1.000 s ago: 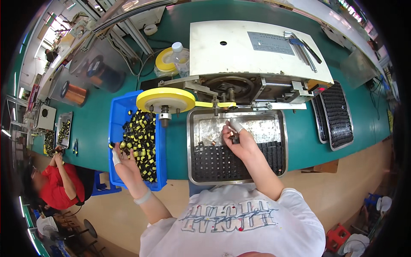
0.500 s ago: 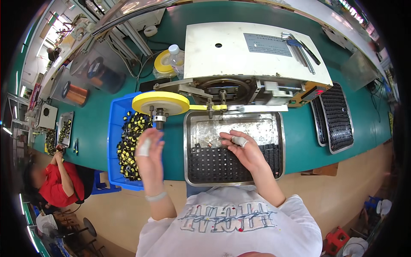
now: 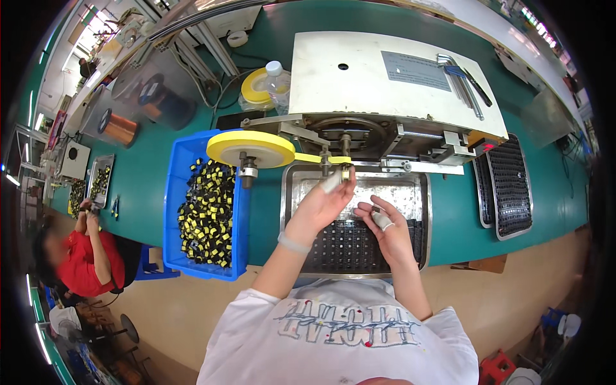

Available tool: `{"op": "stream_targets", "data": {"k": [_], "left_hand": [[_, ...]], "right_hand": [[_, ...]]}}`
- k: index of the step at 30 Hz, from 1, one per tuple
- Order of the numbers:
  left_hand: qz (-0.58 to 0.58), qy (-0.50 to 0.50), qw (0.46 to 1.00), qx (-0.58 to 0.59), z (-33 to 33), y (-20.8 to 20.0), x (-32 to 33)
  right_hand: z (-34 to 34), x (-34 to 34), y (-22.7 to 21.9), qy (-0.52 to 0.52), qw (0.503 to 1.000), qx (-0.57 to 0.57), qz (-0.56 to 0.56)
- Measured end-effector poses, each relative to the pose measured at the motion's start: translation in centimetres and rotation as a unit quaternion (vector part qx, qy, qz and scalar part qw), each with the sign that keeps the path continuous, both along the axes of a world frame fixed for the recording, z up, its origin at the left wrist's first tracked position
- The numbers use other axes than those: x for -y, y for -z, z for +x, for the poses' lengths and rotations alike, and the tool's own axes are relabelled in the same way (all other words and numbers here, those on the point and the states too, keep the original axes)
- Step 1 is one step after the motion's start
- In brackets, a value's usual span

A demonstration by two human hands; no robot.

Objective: The person processes small yellow and black electronic components using a specialized processing machine on a production floor.

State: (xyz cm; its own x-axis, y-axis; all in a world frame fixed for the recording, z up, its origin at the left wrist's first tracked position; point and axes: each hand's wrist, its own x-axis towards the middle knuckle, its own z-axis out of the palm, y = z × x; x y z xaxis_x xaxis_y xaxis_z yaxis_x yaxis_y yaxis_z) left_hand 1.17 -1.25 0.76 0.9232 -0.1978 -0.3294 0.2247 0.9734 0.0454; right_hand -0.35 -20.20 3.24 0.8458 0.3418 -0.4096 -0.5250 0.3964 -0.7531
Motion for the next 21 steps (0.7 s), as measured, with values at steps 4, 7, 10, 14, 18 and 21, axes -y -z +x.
{"op": "stream_targets", "data": {"k": [4,7,10,14,18,21], "left_hand": [[-0.010,0.051,0.999,-0.008,-4.1,-0.1,-1.5],[-0.026,0.009,0.999,-0.019,-6.9,-0.7,-2.7],[-0.054,-0.019,0.998,-0.002,-8.8,-0.3,-3.8],[-0.070,-0.035,0.997,-0.012,-10.2,-0.1,-4.7],[-0.060,-0.049,0.997,-0.013,-10.6,0.3,-5.3],[-0.062,-0.052,0.997,-0.014,-10.7,0.4,-5.5]], "right_hand": [[0.3,-0.8,0.0,-0.030,0.998,0.030,-0.055],[0.6,-1.9,0.1,-0.069,0.987,0.096,-0.112],[1.1,-3.0,0.6,-0.071,0.976,0.140,-0.151],[1.7,-4.9,1.6,0.015,0.884,0.381,-0.270],[1.4,-6.5,0.1,0.033,0.980,0.161,-0.116],[1.4,-7.5,-1.5,0.087,0.952,0.255,-0.148]]}}
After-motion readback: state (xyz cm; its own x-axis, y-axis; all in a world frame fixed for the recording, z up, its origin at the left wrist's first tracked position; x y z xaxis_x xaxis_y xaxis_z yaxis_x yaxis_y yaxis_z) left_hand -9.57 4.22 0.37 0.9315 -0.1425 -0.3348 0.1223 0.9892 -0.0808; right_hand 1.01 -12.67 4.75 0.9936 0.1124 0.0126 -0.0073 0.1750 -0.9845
